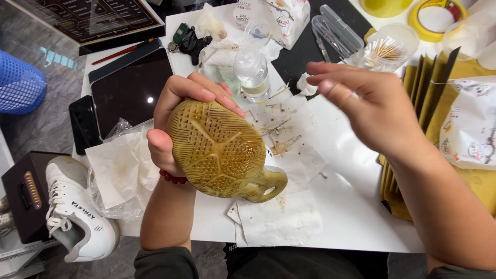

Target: Using a cotton swab to apply adhesive or cleaner to the detached sole of an athletic shoe.

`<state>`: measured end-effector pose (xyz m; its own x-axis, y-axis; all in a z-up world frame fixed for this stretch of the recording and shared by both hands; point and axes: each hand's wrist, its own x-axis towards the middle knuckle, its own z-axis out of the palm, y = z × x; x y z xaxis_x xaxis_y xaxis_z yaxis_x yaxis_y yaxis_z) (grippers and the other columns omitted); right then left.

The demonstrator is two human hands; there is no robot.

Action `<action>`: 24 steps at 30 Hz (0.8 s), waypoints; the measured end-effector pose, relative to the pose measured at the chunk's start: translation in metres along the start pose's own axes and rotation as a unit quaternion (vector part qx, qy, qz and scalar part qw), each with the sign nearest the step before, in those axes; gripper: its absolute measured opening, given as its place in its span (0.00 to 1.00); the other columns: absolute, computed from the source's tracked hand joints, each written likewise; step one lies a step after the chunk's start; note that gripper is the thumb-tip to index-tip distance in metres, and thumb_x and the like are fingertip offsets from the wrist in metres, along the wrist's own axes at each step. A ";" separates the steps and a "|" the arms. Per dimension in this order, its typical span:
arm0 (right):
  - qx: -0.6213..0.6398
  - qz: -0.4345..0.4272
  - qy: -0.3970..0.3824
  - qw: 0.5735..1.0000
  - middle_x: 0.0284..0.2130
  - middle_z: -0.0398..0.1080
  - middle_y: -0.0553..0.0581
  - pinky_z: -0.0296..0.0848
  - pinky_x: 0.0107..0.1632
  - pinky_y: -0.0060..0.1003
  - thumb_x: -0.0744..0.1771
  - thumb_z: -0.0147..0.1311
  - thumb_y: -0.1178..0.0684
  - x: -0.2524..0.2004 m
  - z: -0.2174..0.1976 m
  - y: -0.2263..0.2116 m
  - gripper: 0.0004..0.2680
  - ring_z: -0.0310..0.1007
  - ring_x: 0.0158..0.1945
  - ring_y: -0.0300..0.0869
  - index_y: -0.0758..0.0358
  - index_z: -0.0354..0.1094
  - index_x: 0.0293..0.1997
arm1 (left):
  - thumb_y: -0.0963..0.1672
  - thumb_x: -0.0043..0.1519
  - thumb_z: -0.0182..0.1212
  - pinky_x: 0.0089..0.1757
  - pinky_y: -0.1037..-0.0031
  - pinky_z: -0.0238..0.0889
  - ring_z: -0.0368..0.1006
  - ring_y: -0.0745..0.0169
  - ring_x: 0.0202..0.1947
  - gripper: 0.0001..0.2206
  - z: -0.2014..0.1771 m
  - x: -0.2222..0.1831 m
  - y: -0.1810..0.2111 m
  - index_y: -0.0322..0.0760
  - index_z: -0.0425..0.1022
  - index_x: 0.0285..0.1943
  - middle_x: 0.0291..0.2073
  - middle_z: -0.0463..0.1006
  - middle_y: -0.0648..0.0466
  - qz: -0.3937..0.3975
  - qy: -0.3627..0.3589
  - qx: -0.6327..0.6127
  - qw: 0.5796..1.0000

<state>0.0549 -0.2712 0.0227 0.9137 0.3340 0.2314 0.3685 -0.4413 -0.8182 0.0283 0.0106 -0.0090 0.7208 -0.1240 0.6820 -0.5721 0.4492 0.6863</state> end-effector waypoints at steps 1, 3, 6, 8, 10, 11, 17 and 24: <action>0.112 -0.072 0.011 0.991 0.55 0.74 0.62 0.76 0.56 0.38 0.71 0.51 0.51 -0.001 -0.003 0.009 0.12 0.77 0.55 0.45 0.70 0.71 0.54 | 0.64 0.64 0.51 0.42 0.67 0.68 0.78 0.52 0.35 0.33 0.000 0.000 0.000 0.31 0.68 0.51 0.40 0.75 0.42 0.001 -0.003 -0.005 1.000; 0.287 -0.031 -0.025 0.957 0.54 0.75 0.65 0.76 0.60 0.44 0.71 0.51 0.51 0.001 -0.005 0.019 0.12 0.77 0.58 0.50 0.70 0.72 0.54 | 0.64 0.64 0.52 0.42 0.66 0.69 0.77 0.52 0.36 0.34 0.000 -0.001 0.002 0.30 0.68 0.51 0.40 0.74 0.42 0.002 -0.007 -0.006 1.000; 0.526 0.022 -0.091 0.845 0.53 0.75 0.69 0.74 0.64 0.53 0.72 0.51 0.51 0.001 -0.005 0.026 0.12 0.76 0.62 0.56 0.71 0.74 0.53 | 0.64 0.66 0.52 0.44 0.65 0.69 0.76 0.51 0.39 0.34 0.000 0.000 0.004 0.29 0.67 0.52 0.41 0.74 0.41 -0.004 -0.012 -0.001 1.000; 0.591 0.033 -0.121 0.797 0.53 0.75 0.70 0.71 0.65 0.55 0.73 0.51 0.51 -0.001 -0.002 0.028 0.11 0.75 0.62 0.56 0.71 0.74 0.53 | 0.64 0.67 0.52 0.45 0.65 0.68 0.75 0.51 0.40 0.34 0.000 -0.001 0.004 0.28 0.67 0.53 0.41 0.74 0.41 -0.009 -0.011 0.002 1.000; 0.594 0.055 -0.123 0.793 0.52 0.76 0.70 0.72 0.62 0.53 0.71 0.53 0.51 -0.002 -0.001 0.029 0.12 0.75 0.61 0.55 0.71 0.75 0.53 | 0.63 0.69 0.50 0.48 0.66 0.65 0.76 0.52 0.42 0.34 0.000 -0.002 0.004 0.28 0.67 0.52 0.41 0.74 0.41 -0.007 -0.009 0.015 1.000; 0.593 0.054 -0.123 0.794 0.52 0.76 0.70 0.72 0.62 0.53 0.71 0.53 0.51 -0.002 -0.001 0.029 0.12 0.75 0.61 0.55 0.71 0.75 0.53 | 0.63 0.69 0.50 0.48 0.66 0.65 0.76 0.52 0.42 0.34 0.000 -0.002 0.004 0.28 0.67 0.52 0.41 0.74 0.41 -0.006 -0.009 0.015 1.000; 0.559 0.071 -0.086 0.821 0.46 0.77 0.68 0.75 0.56 0.48 0.70 0.55 0.55 -0.004 -0.001 0.036 0.08 0.78 0.52 0.51 0.69 0.76 0.48 | 0.63 0.70 0.49 0.50 0.66 0.65 0.77 0.53 0.42 0.33 0.000 -0.003 0.005 0.28 0.67 0.53 0.42 0.74 0.41 -0.001 -0.004 0.037 0.999; 0.525 -0.045 0.023 0.850 0.34 0.76 0.64 0.75 0.51 0.43 0.71 0.59 0.61 -0.006 -0.027 0.045 0.03 0.77 0.40 0.47 0.67 0.73 0.39 | 0.61 0.70 0.52 0.49 0.64 0.76 0.76 0.54 0.46 0.31 0.000 -0.001 0.013 0.27 0.66 0.56 0.45 0.73 0.41 -0.004 0.008 0.011 1.000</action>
<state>0.0709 -0.3155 -0.0011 0.9045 0.2842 0.3180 0.1027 0.5785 -0.8092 0.0206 0.0168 -0.0005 0.7308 -0.1137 0.6731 -0.5749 0.4290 0.6967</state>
